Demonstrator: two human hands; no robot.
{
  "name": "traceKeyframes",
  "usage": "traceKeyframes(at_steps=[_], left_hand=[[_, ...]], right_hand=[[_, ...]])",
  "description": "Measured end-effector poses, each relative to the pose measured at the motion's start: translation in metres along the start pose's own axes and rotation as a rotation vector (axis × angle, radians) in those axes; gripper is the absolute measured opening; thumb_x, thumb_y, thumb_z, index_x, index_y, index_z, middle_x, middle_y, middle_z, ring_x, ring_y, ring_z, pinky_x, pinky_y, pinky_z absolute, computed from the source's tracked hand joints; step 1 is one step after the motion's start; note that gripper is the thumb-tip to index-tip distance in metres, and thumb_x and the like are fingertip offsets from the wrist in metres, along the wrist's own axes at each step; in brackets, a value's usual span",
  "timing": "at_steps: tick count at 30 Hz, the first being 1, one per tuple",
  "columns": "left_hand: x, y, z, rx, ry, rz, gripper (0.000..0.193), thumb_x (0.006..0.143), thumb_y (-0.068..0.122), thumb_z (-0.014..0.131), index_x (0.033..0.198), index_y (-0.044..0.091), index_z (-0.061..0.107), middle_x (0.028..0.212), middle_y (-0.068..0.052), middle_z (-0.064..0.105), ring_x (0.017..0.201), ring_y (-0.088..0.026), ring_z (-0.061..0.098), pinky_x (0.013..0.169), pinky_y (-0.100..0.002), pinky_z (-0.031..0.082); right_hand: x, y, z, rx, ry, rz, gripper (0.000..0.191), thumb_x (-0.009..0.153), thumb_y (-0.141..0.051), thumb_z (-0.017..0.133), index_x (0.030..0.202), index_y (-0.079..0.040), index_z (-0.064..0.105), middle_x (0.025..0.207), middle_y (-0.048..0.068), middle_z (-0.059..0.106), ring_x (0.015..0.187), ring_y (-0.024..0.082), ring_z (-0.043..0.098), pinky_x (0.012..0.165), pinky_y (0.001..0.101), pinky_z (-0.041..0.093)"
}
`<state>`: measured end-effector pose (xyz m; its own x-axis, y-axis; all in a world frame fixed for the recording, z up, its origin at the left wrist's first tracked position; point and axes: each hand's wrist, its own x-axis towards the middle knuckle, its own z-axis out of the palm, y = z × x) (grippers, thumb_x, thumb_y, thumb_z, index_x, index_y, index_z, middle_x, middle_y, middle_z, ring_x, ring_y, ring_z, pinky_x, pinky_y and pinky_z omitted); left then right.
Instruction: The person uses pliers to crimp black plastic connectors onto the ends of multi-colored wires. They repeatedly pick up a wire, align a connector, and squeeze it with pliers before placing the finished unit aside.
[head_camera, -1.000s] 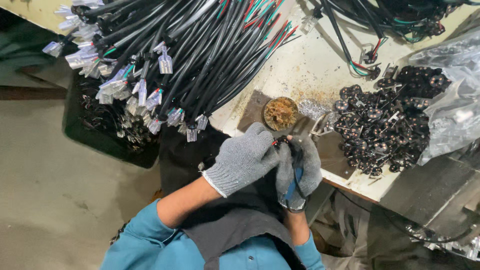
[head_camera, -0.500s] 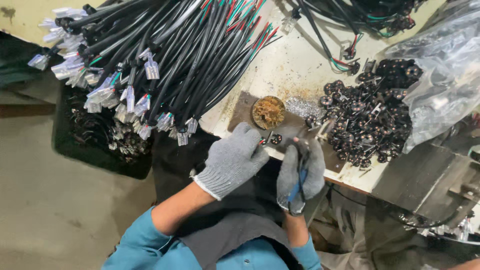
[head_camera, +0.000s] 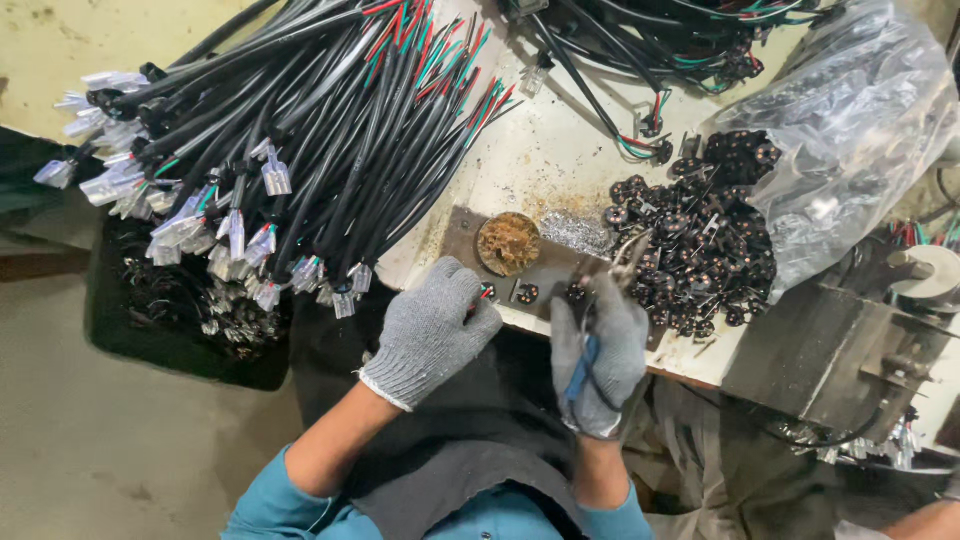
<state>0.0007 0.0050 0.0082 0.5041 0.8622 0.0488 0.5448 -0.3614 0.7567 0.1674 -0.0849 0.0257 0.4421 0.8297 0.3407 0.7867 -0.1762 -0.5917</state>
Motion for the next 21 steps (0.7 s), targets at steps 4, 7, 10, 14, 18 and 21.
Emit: traceKeyframes(at_steps=[4,7,10,14,18,21], left_hand=[[0.001,0.0,-0.002,0.009,-0.017,0.023,0.023,0.081,0.024,0.074,0.081,0.008,0.057,0.084,-0.012,0.056,0.073,-0.034,0.062,0.06,-0.045,0.05],[0.003,0.004,-0.004,-0.02,-0.047,0.008,0.023,0.081,0.023,0.074,0.079,0.008,0.056,0.083,-0.012,0.055,0.072,-0.033,0.061,0.06,-0.044,0.049],[0.007,0.005,-0.004,-0.024,0.007,0.07,0.021,0.081,0.021,0.073,0.08,0.008,0.056,0.082,-0.011,0.055,0.074,-0.034,0.061,0.061,-0.045,0.049],[0.006,0.002,-0.002,-0.032,-0.023,0.032,0.023,0.08,0.022,0.075,0.077,0.009,0.055,0.08,-0.011,0.055,0.072,-0.034,0.061,0.06,-0.045,0.048],[0.003,-0.002,0.001,-0.029,0.0,0.078,0.022,0.08,0.022,0.074,0.081,0.009,0.056,0.08,-0.011,0.055,0.073,-0.034,0.061,0.061,-0.045,0.048],[0.004,-0.002,0.002,-0.002,-0.04,0.032,0.021,0.08,0.021,0.074,0.08,0.009,0.057,0.079,-0.012,0.055,0.071,-0.034,0.06,0.058,-0.046,0.047]], right_hand=[[0.058,0.004,-0.006,-0.025,0.092,-0.156,0.044,0.097,-0.007,0.081,0.135,0.001,0.061,0.125,0.022,0.069,0.126,0.041,0.062,0.11,0.0455,0.05],[0.106,0.013,0.004,-0.117,0.083,-0.253,0.039,0.099,-0.008,0.083,0.133,-0.001,0.064,0.121,0.02,0.071,0.121,0.04,0.065,0.111,0.048,0.048],[0.111,0.018,0.003,-0.187,0.029,-0.249,0.036,0.093,-0.002,0.08,0.127,-0.002,0.068,0.107,0.02,0.072,0.104,0.04,0.068,0.099,0.0482,0.05],[0.08,0.025,-0.009,-0.137,-0.056,-0.265,0.035,0.091,0.005,0.074,0.125,-0.003,0.066,0.104,0.018,0.07,0.102,0.039,0.068,0.099,0.0477,0.051],[0.092,0.045,-0.011,-0.183,0.027,-0.294,0.032,0.097,0.002,0.072,0.128,-0.003,0.064,0.11,0.022,0.068,0.11,0.043,0.065,0.102,0.0492,0.049],[0.124,0.062,-0.008,-0.326,-0.003,-0.287,0.034,0.101,-0.003,0.066,0.134,-0.004,0.06,0.121,0.022,0.069,0.122,0.046,0.062,0.109,0.0535,0.045]])
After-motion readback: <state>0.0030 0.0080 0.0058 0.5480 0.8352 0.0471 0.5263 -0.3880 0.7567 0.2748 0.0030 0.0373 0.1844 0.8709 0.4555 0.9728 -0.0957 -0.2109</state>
